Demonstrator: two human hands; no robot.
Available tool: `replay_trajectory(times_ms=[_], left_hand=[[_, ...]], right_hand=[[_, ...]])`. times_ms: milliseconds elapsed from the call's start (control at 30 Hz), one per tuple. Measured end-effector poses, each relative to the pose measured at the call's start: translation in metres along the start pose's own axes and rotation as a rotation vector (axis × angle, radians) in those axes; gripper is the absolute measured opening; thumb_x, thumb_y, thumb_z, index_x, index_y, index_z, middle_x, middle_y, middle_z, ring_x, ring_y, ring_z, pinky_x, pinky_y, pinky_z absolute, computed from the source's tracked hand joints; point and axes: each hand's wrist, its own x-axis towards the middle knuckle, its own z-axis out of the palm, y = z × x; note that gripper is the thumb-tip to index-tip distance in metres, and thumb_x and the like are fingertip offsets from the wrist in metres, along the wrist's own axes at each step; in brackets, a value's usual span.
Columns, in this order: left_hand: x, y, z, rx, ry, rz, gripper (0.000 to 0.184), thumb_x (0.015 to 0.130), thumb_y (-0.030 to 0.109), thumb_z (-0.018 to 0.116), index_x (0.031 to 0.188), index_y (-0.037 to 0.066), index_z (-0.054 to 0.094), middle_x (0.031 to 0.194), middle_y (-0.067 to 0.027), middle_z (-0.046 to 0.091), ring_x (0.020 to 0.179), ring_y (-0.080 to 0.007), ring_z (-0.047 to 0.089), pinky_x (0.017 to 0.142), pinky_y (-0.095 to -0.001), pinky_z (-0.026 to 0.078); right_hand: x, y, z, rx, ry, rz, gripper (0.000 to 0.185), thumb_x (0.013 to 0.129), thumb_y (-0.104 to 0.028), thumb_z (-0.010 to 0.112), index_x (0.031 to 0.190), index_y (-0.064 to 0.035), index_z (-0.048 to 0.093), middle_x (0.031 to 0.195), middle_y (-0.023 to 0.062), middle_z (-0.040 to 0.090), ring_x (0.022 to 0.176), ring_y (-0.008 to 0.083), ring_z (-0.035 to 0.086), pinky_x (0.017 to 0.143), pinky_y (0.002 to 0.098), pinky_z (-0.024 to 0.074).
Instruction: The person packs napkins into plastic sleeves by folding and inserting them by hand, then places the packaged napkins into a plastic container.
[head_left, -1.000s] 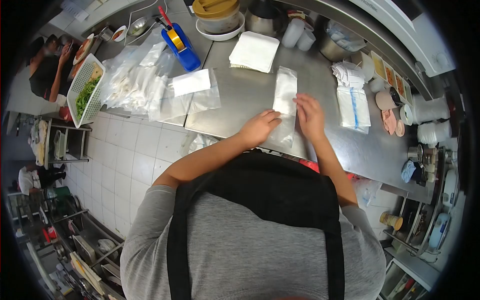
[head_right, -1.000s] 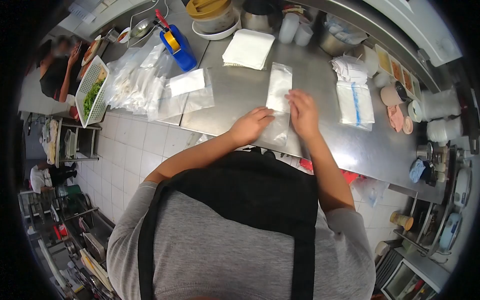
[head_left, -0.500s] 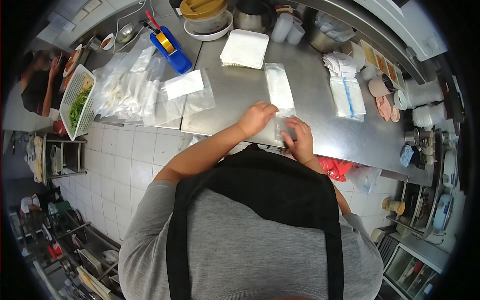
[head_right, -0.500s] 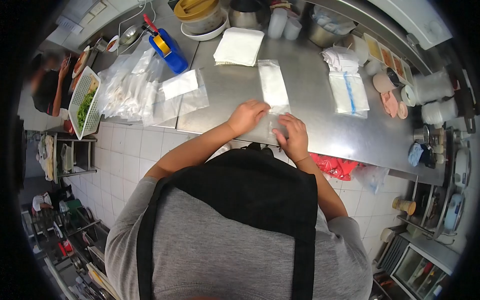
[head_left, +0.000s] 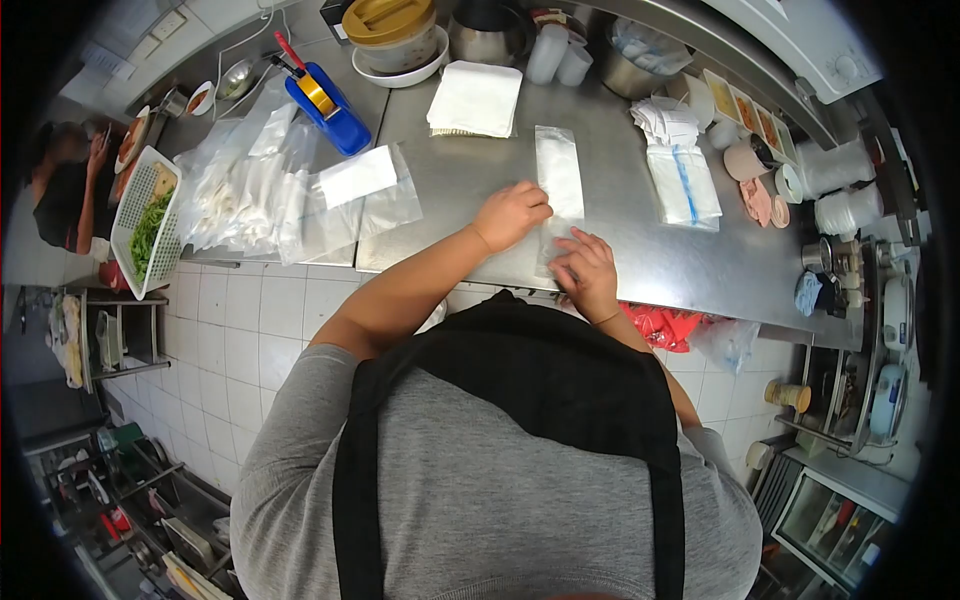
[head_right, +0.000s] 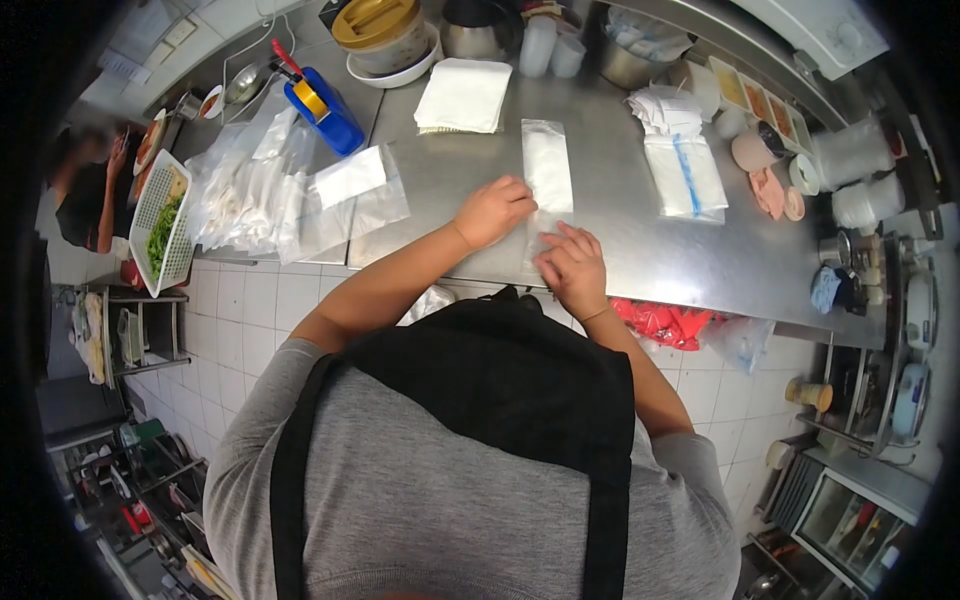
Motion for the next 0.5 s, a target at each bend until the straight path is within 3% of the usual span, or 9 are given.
replay_trajectory(times_ms=[267, 500], left_hand=[[-0.004, -0.004, 0.007, -0.038, -0.023, 0.006, 0.010, 0.075, 0.012, 0.062, 0.085, 0.011, 0.063, 0.087, -0.0022, 0.058, 0.088, -0.0230, 0.059, 0.070, -0.0355, 0.053], [-0.001, -0.011, -0.001, -0.070, -0.079, 0.065, 0.015, 0.073, 0.012, 0.065, 0.087, 0.010, 0.063, 0.087, -0.0042, 0.058, 0.088, -0.0246, 0.059, 0.071, -0.0365, 0.053]], right_hand=[[0.010, -0.003, 0.008, 0.077, 0.042, 0.009, 0.014, 0.072, -0.018, 0.076, 0.078, -0.0136, 0.064, 0.105, -0.0012, 0.065, 0.110, 0.0238, 0.057, 0.091, 0.0426, 0.0404], [0.001, -0.006, 0.011, -0.018, -0.075, -0.081, 0.015, 0.075, -0.022, 0.075, 0.083, -0.0138, 0.066, 0.106, -0.0009, 0.065, 0.111, 0.0221, 0.056, 0.093, 0.0424, 0.0399]])
